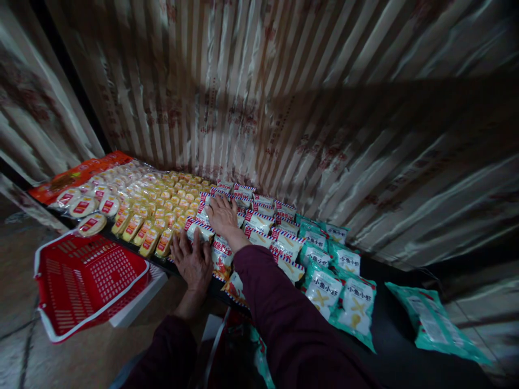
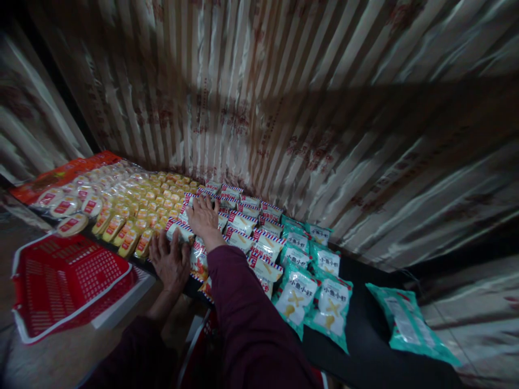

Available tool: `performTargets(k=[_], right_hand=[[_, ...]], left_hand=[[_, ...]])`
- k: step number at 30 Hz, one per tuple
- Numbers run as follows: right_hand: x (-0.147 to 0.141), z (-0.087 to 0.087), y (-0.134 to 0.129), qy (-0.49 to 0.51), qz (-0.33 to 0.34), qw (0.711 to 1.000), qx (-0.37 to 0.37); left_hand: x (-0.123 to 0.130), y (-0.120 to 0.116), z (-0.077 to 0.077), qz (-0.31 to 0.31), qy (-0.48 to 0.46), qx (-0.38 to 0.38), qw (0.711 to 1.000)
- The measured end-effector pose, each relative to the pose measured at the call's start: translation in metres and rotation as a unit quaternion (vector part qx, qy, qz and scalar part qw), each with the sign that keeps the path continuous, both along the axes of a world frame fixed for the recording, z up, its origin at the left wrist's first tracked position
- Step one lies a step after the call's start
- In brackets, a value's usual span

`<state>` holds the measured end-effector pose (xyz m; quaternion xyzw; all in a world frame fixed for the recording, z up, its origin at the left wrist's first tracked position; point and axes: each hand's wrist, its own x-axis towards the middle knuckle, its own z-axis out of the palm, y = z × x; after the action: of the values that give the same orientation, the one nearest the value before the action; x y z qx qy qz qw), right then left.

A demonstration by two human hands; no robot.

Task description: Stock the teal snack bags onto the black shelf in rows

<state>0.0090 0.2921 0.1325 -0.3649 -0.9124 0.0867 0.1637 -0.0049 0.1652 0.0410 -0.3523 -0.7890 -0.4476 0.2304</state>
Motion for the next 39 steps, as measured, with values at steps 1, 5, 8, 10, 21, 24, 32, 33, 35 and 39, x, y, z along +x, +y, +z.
performTargets(k=[1,5,8,10,21,24,32,33,35,39], right_hand=[[-0.002,-0.001,0.002,-0.003,-0.001,1.0,-0.004],[-0.004,-0.008,0.007,-0.011,-0.007,1.0,-0.012],[-0.003,-0.011,0.007,0.0,-0.007,1.0,-0.012],[-0.001,-0.009,0.006,0.012,-0.008,1.0,-0.012],[0.097,0.012,-0.031,0.061,-0.041,0.996,0.054],[0.15,-0.006,-0.064,0.106,-0.103,0.983,0.113],[0.23,-0.082,-0.13,0.128,-0.157,0.971,0.124],[0.232,-0.087,-0.13,0.126,-0.165,0.971,0.121],[0.233,-0.092,-0.126,0.122,-0.17,0.97,0.121],[0.233,-0.095,-0.119,0.102,-0.154,0.974,0.131]], left_hand=[[0.0,0.0,0.0,-0.004,-0.004,-0.001,1.0],[-0.001,0.002,-0.003,-0.014,-0.029,0.002,0.999],[-0.002,0.003,-0.004,-0.011,-0.032,0.002,0.999],[-0.002,0.003,-0.004,-0.008,-0.027,-0.002,1.0],[0.017,-0.01,0.013,-0.156,0.095,-0.026,0.983],[0.035,-0.013,0.015,-0.26,0.137,-0.03,0.956],[0.084,-0.026,0.016,-0.34,0.151,-0.108,0.922],[0.088,-0.026,0.016,-0.342,0.149,-0.116,0.921],[0.092,-0.025,0.015,-0.338,0.143,-0.12,0.922],[0.095,-0.02,0.009,-0.333,0.141,-0.097,0.927]])
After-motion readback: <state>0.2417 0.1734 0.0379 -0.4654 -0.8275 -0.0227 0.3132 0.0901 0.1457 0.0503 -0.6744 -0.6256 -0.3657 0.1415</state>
